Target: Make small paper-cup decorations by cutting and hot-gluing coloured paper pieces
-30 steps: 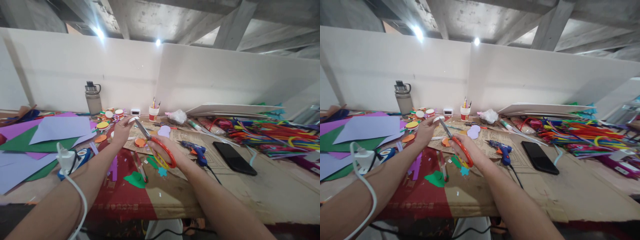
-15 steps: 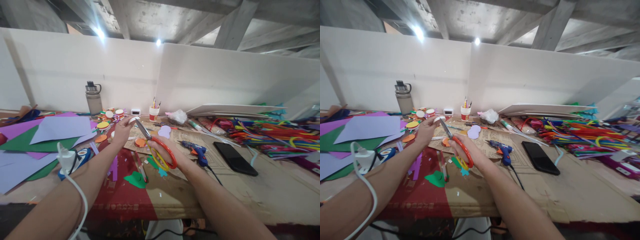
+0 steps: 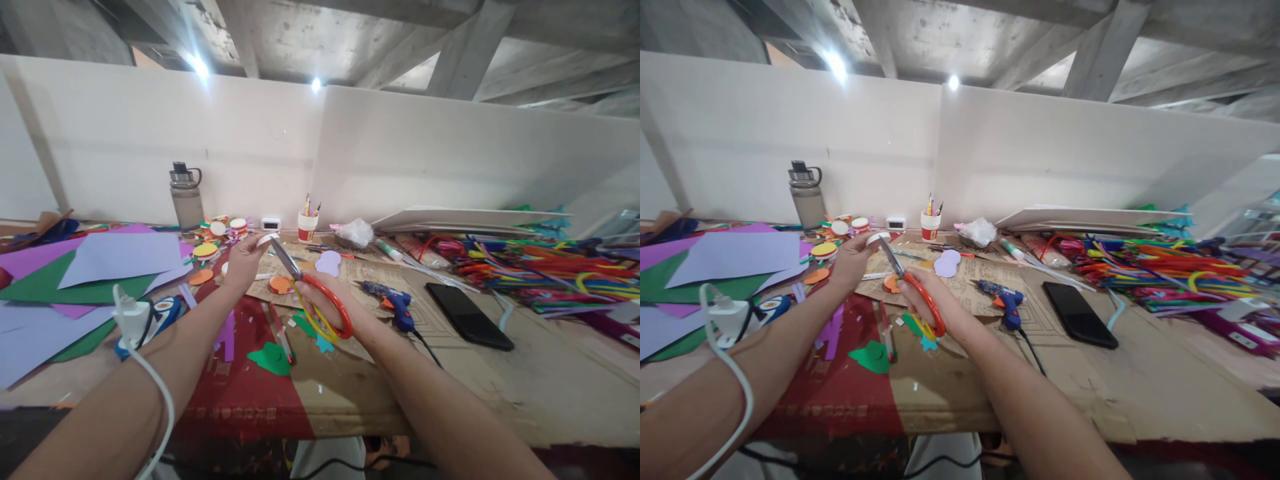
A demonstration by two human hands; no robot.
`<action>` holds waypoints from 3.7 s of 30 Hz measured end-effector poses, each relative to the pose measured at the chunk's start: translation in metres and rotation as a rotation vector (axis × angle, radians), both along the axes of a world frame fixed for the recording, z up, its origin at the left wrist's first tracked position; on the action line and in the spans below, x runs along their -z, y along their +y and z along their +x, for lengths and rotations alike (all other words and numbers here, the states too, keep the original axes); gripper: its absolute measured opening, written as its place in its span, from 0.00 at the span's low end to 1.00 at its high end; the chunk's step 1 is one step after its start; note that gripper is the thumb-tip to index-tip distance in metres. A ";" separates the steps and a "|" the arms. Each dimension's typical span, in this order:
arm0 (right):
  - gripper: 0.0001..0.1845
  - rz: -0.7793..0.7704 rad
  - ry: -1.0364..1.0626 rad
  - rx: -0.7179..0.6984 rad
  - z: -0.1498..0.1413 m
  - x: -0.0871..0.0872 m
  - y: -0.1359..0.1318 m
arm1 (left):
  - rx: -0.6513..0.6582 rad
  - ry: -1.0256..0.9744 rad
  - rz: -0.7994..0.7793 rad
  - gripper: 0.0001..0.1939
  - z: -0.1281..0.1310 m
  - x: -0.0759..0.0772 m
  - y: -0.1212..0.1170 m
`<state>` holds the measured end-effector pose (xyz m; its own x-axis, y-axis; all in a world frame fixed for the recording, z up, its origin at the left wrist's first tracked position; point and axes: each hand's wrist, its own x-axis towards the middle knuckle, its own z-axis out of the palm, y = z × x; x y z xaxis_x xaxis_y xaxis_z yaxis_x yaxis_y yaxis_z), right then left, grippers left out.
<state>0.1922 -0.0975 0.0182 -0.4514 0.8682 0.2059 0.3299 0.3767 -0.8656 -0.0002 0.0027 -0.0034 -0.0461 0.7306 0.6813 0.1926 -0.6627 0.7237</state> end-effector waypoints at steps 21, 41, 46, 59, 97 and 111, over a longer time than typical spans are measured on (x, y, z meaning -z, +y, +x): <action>0.13 -0.110 0.043 0.029 -0.002 -0.002 -0.002 | -0.097 0.045 -0.042 0.16 0.002 -0.008 -0.008; 0.10 -0.050 -0.090 0.075 -0.003 -0.001 -0.003 | -0.301 0.298 -0.019 0.18 0.005 -0.011 -0.015; 0.11 0.055 -0.106 0.078 -0.002 0.003 0.001 | -0.327 0.345 -0.037 0.16 0.006 -0.011 -0.017; 0.08 0.119 -0.148 0.128 -0.004 0.005 0.002 | -0.362 0.398 -0.054 0.14 0.011 -0.013 -0.023; 0.11 0.144 -0.157 0.087 -0.002 0.003 0.001 | -0.327 0.360 -0.106 0.13 0.012 -0.011 -0.022; 0.08 0.134 -0.134 0.106 -0.003 0.007 0.004 | -0.329 0.382 -0.103 0.15 0.012 -0.010 -0.022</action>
<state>0.1895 -0.0939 0.0110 -0.3905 0.8810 0.2670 0.4824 0.4428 -0.7558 0.0113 -0.0188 0.0069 -0.0468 0.7834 0.6197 0.6423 -0.4515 0.6193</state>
